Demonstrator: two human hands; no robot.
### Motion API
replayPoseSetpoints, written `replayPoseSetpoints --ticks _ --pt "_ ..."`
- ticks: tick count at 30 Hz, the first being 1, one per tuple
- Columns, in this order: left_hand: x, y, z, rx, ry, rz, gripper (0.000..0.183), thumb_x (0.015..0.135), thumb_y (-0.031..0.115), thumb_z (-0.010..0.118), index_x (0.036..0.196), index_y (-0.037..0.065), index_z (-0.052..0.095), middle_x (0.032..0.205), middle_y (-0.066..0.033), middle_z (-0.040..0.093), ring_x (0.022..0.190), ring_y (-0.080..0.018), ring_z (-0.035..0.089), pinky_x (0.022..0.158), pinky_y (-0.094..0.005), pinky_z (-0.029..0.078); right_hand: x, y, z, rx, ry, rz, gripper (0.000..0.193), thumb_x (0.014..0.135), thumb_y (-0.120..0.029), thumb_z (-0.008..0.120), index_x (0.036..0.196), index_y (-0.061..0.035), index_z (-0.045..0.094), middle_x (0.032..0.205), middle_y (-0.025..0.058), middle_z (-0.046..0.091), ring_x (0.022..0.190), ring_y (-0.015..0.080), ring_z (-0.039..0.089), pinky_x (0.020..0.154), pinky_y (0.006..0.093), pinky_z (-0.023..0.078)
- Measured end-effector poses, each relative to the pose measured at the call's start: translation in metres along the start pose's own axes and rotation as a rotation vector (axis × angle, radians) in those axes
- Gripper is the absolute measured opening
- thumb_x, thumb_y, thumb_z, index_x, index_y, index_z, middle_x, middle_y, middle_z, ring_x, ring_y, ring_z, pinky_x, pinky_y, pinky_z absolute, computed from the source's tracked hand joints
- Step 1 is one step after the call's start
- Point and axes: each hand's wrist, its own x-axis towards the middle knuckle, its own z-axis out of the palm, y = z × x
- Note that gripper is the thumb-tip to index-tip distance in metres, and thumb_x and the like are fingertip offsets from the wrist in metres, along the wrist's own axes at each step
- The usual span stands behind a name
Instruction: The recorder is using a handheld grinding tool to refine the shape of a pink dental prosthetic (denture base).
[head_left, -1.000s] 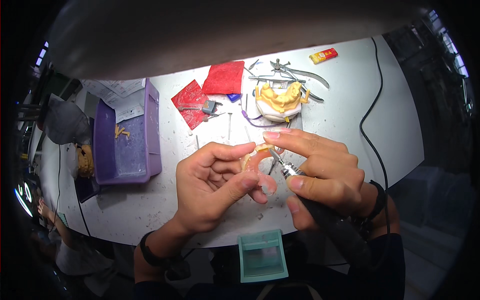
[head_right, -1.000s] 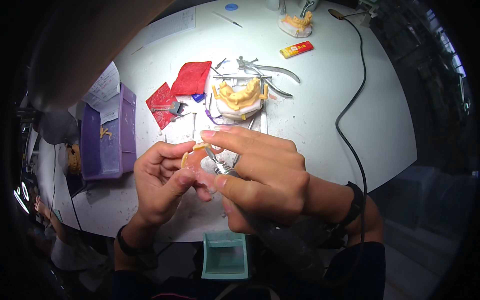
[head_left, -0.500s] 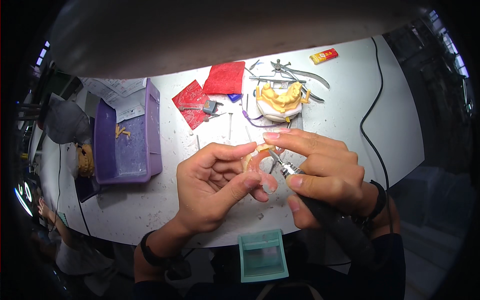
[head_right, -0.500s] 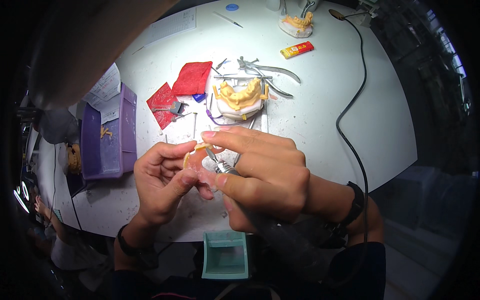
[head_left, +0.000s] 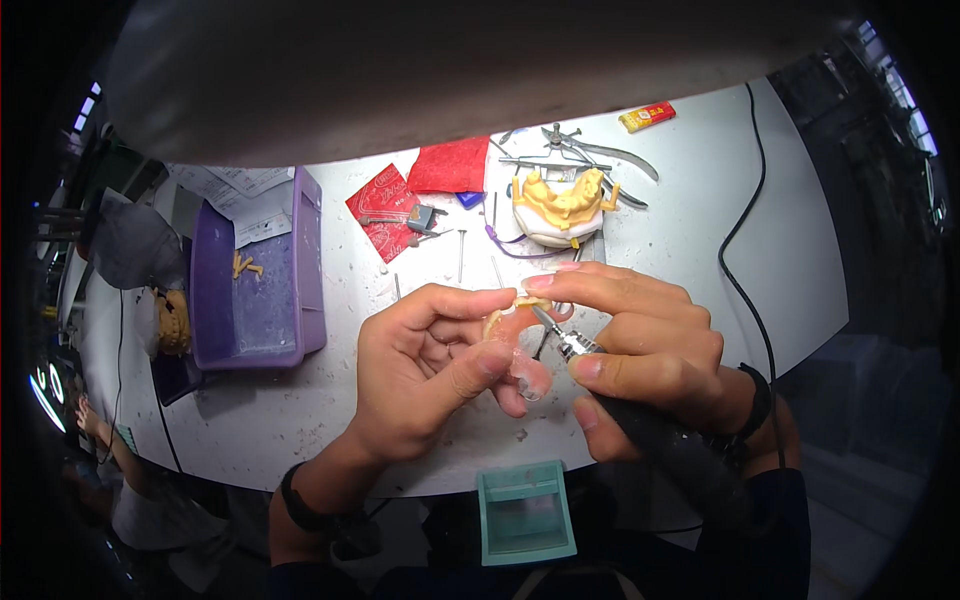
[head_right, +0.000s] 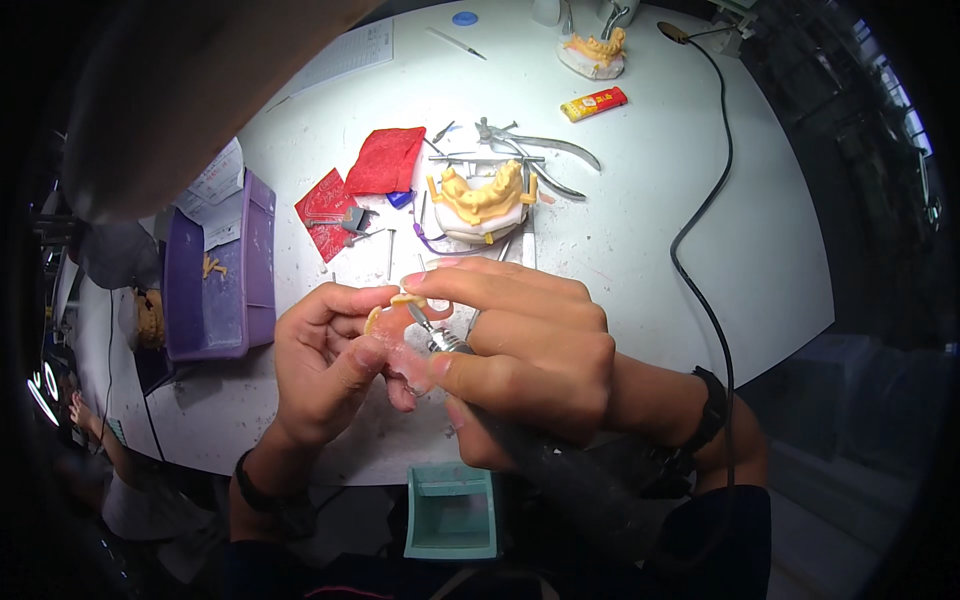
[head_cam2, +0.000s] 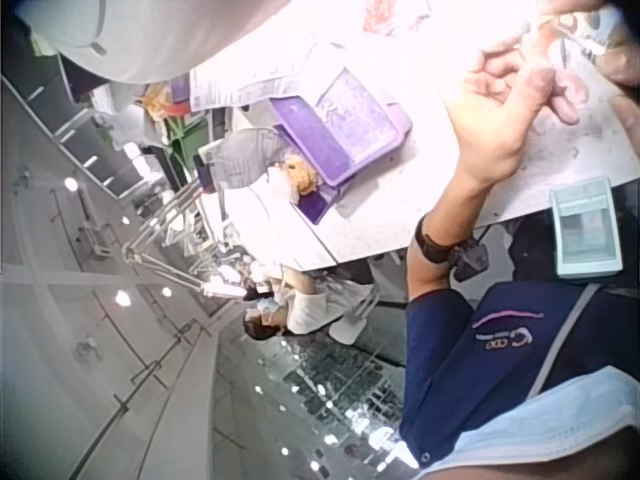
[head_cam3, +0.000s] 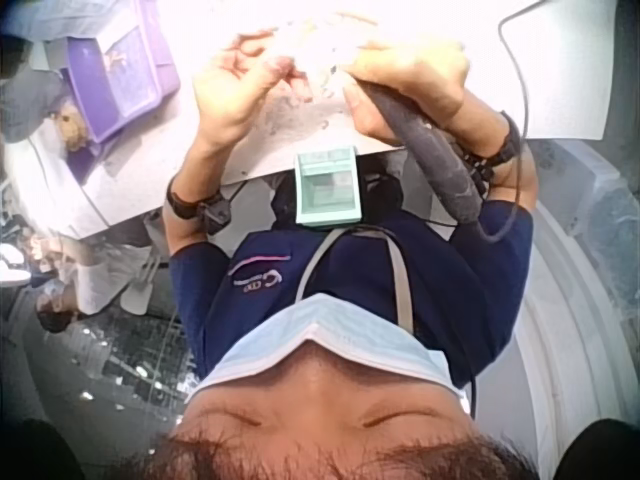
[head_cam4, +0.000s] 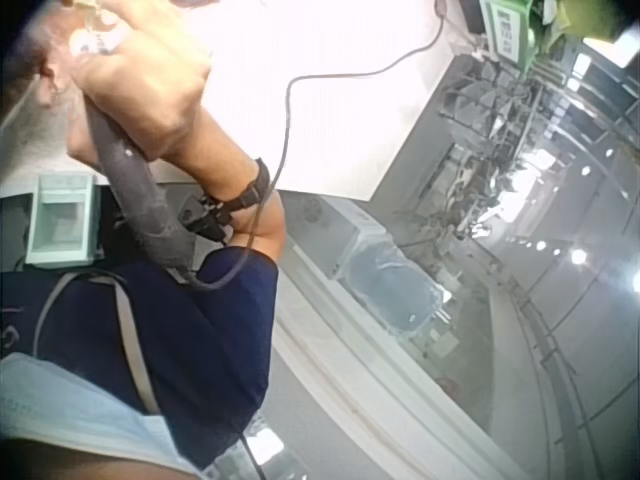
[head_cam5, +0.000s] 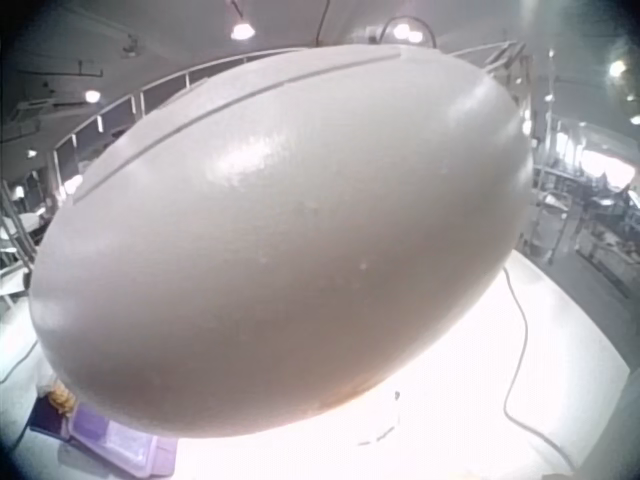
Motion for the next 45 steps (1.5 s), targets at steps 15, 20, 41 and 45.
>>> replayPoseSetpoints --ticks 15,20,41,45 --pt "0.001 -0.007 -0.007 -0.272 -0.155 -0.024 0.033 0.1 0.009 0.052 0.129 -0.005 0.044 0.121 -0.0339 0.058 0.077 -0.0233 0.068 0.065 -0.0315 0.058 -0.007 0.002 0.011 -0.086 0.079 -0.083 0.033 0.077 -0.011 0.072 0.105 -0.0091 0.054 0.071 0.0071 0.061 0.098 0.0416 0.067 0.083 0.056 0.053" --pt "0.0 -0.01 -0.01 -0.304 -0.151 -0.041 0.034 0.1 0.009 0.053 0.13 -0.004 0.044 0.119 -0.0329 0.059 0.076 -0.0229 0.068 0.065 -0.0315 0.058 -0.003 0.003 0.013 -0.063 0.12 -0.11 0.029 0.071 -0.001 0.069 0.098 -0.005 0.06 0.073 0.0098 0.063 0.092 0.0409 0.069 0.079 0.0547 0.056" --pt "0.009 -0.012 -0.003 0.126 0.087 0.152 0.035 0.102 0.015 0.051 0.13 -0.006 0.049 0.1 -0.0119 0.067 0.089 -0.0117 0.062 0.082 -0.0251 0.05 0.003 0.002 0.006 0.818 0.151 0.906 0.057 0.084 0.012 0.065 0.13 -0.0031 0.036 0.099 0.0099 0.053 0.101 0.0182 0.061 0.084 0.0318 0.056" --pt "0.009 -0.006 0.004 0.262 0.08 0.17 0.037 0.096 0.001 0.057 0.131 -0.007 0.048 0.105 -0.0145 0.065 0.094 -0.0145 0.063 0.087 -0.0282 0.051 0.001 0.001 0.013 0.8 0.334 0.833 0.053 0.083 0.003 0.072 0.126 0.0003 0.042 0.096 0.0098 0.058 0.091 0.0127 0.062 0.079 0.0264 0.057"
